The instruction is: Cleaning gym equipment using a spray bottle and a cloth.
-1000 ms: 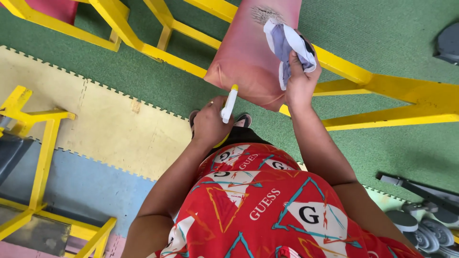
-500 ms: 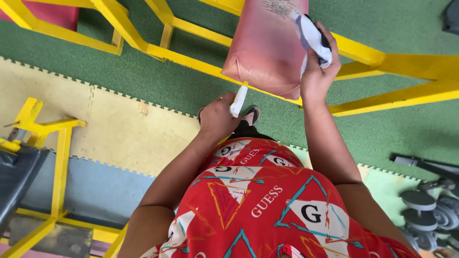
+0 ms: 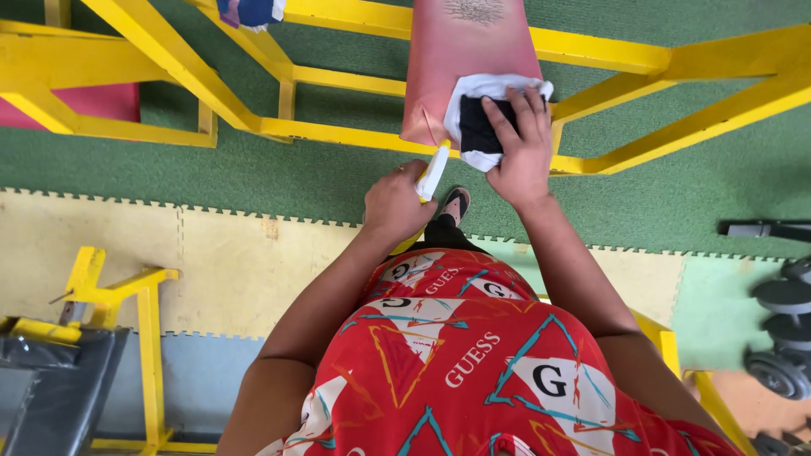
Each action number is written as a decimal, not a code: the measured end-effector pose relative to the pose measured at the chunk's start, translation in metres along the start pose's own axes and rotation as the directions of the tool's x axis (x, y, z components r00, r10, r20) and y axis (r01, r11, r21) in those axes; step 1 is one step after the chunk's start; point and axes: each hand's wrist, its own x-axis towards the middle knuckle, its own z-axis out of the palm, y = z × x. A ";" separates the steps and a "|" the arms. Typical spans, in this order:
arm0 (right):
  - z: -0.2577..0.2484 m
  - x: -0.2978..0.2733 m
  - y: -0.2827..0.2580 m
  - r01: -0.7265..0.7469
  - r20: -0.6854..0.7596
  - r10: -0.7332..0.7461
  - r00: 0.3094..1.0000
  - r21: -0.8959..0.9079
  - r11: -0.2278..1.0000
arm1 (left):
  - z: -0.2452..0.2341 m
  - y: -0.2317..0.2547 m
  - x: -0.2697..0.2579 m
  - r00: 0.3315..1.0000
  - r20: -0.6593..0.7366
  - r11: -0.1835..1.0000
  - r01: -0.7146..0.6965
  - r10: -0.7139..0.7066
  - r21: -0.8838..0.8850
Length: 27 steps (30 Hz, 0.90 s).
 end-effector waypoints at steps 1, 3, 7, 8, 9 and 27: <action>0.001 -0.005 0.000 -0.008 -0.007 0.008 1.000 -0.004 1.000 | -0.002 -0.002 -0.001 1.000 0.005 1.000 -0.009 0.009 0.005; 0.005 -0.014 0.001 -0.075 -0.063 0.067 0.996 -0.139 0.987 | -0.007 -0.008 -0.001 1.000 -0.001 1.000 -0.019 0.019 0.010; 0.020 -0.027 0.004 -0.168 -0.120 0.148 0.982 -0.181 0.969 | -0.013 -0.020 0.004 0.992 -0.035 0.993 -0.121 0.121 0.013; 0.026 -0.029 0.005 -0.214 -0.150 0.196 0.969 -0.116 0.970 | -0.014 -0.023 0.005 0.996 0.003 0.996 -0.093 0.093 0.019; 0.031 -0.028 0.008 -0.253 -0.180 0.240 0.954 -0.052 0.966 | -0.016 -0.024 0.007 0.997 0.036 0.997 -0.067 0.066 0.024; 0.098 0.017 -0.055 -0.276 -0.137 0.243 0.960 -0.326 0.904 | -0.057 -0.049 -0.002 0.959 -0.178 0.973 -0.229 0.219 -0.038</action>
